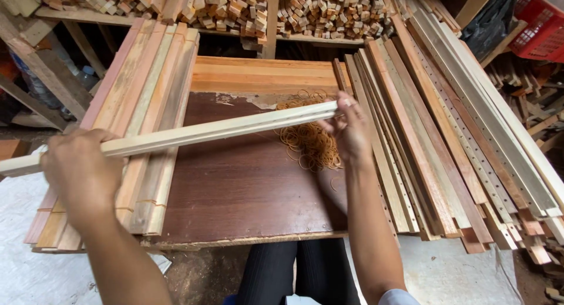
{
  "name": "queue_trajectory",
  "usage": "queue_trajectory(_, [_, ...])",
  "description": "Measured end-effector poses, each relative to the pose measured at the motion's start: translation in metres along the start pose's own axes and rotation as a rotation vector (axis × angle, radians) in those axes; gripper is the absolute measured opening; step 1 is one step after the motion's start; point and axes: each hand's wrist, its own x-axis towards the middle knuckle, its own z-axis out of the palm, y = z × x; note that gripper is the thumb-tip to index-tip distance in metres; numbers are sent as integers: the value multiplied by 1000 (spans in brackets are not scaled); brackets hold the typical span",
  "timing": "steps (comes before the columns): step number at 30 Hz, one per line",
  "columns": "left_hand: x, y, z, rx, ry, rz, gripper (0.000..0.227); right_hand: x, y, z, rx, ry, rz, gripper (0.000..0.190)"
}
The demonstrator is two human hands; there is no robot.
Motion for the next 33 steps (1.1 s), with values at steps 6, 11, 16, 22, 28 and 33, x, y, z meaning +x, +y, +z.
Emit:
queue_trajectory(6, [6, -7, -10, -19, -251, -137, 39, 16, 46, 12, 42, 26, 107, 26])
queue_trajectory(11, [7, 109, -8, -546, -66, 296, 47, 40, 76, -10, -48, 42, 54, 35])
queue_trajectory(16, [6, 248, 64, -618, -66, 675, 71, 57, 95, -44, -130, 39, 49, 40])
queue_trajectory(22, [16, 288, 98, -540, -414, 594, 32, 50, 84, -38, -177, 91, 68, 52])
queue_trajectory(28, [14, 286, 95, -564, -432, 561, 21, 50, 88, -40, -208, 101, 71, 52])
queue_trajectory(33, [4, 280, 87, -521, -344, 635, 27, 49, 86, -42, -259, 72, 32, 46])
